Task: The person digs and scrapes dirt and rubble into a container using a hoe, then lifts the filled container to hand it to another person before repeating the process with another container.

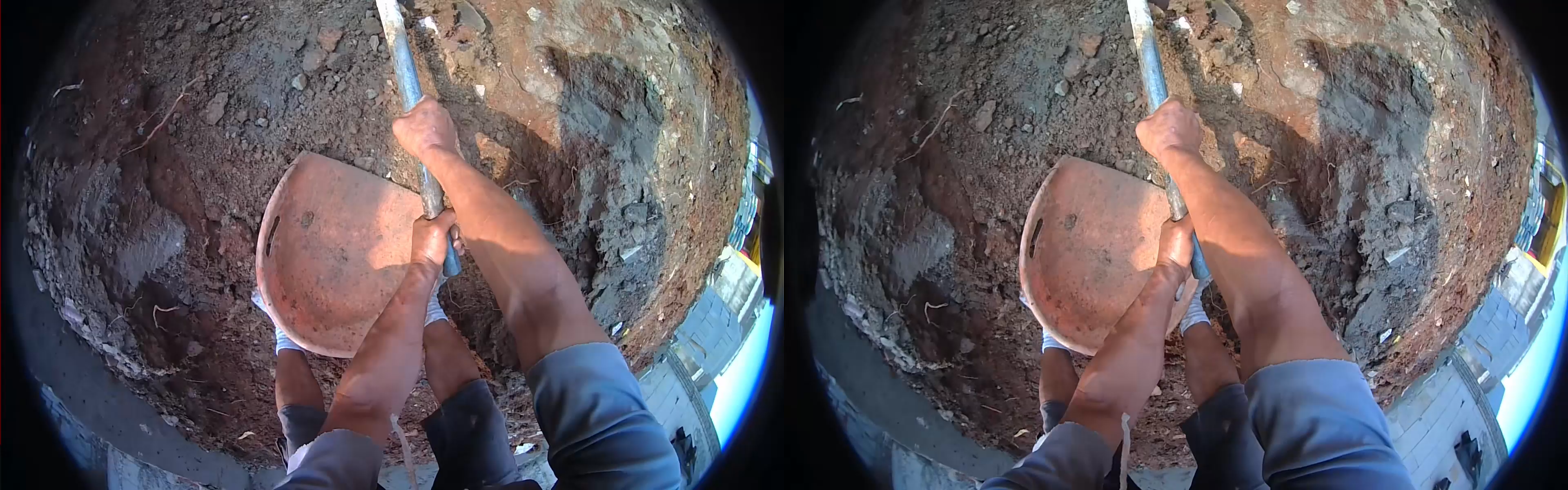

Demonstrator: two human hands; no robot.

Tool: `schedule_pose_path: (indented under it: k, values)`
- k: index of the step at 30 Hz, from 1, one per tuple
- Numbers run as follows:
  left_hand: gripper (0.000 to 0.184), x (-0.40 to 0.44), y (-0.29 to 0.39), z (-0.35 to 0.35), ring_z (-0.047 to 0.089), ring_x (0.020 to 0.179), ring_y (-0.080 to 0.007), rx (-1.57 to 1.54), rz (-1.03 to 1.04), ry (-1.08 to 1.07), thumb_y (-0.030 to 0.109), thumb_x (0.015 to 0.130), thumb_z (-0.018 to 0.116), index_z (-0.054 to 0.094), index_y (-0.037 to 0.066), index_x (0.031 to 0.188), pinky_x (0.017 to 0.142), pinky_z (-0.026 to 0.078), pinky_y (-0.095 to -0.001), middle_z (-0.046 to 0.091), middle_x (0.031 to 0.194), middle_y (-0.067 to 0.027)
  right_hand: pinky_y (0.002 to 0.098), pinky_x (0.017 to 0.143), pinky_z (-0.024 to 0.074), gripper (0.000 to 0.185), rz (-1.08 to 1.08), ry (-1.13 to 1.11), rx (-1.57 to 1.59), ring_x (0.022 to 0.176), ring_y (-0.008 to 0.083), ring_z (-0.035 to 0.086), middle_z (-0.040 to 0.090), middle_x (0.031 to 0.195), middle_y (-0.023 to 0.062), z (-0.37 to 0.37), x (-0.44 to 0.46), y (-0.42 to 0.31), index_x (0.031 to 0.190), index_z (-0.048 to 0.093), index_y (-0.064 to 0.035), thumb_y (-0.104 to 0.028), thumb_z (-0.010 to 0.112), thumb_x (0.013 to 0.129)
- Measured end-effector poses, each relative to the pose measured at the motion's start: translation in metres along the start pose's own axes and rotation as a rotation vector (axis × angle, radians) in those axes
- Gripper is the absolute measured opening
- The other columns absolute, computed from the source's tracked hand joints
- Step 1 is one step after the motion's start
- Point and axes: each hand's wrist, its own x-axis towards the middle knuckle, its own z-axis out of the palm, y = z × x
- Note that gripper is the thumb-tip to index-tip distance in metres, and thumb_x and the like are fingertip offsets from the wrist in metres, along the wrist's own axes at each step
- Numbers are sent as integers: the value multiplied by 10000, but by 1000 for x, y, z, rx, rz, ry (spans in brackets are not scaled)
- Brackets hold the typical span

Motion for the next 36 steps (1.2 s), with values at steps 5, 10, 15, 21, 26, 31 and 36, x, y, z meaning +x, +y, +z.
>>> schedule_pose_path:
  k: [5, 10, 15, 21, 26, 31, 36]
  values:
    - [177, -27, 18, -38, 481, 414, -131, 312, -30, 50, 189, 822, 660, 598, 39, 750, 384, 394, -301, 527, 572, -23, 403, 773, 524, 300, 99, -3, 292, 855, 369, 670, 661, 860, 263, 17, -16, 2, 918, 600, 60, -188, 616, 750]
    - [148, -108, -50, -119, 581, 561, -145, 675, 136, 192, 163, 807, 676, 617, 27, 814, 514, 475, -320, 617, 671, -63, 323, 461, 448, 198, 327, -58, 858, 528, 142, 536, 535, 637, 34, 57, -146, 40, 901, 530, 11, -39, 629, 737]
    - [347, -241, -92, -183, 668, 814, -375, 953, 201, 300, 353, 727, 740, 635, 80, 915, 715, 523, -479, 693, 858, -163, 285, 465, 472, 223, 557, -160, 1292, 507, 146, 548, 577, 672, 55, 30, -304, 30, 838, 545, -30, 8, 721, 706]
    - [296, -203, 47, -9, 622, 871, -307, 1027, 977, 95, 192, 706, 784, 635, 105, 947, 760, 486, -411, 661, 945, -105, 356, 512, 519, 236, -167, -10, 1275, 508, 221, 576, 557, 638, 82, -177, -249, -52, 916, 516, -31, -12, 659, 728]
    - [324, -183, 247, 213, 671, 667, -180, 739, 1255, -205, 269, 793, 760, 601, 74, 997, 564, 556, -320, 696, 826, -92, 343, 688, 521, 161, -1097, 86, 1007, 646, 185, 538, 494, 697, 97, -413, -172, -163, 929, 510, -20, -180, 507, 918]
    - [148, -85, 282, 247, 669, 774, -354, 508, 1481, -201, 156, 769, 638, 641, 60, 883, 665, 512, -422, 675, 820, -202, 284, 525, 465, 165, -946, 287, 975, 527, 142, 525, 521, 633, 50, -300, -45, -113, 883, 561, -40, -203, 574, 863]
    - [249, 37, -47, 10, 672, 869, -197, 639, 513, -51, 156, 839, 669, 654, 45, 1061, 852, 513, -301, 706, 951, -102, 340, 406, 446, 80, 135, -125, 1117, 429, 181, 482, 500, 596, 70, -15, 21, 99, 746, 566, -16, -93, 579, 727]
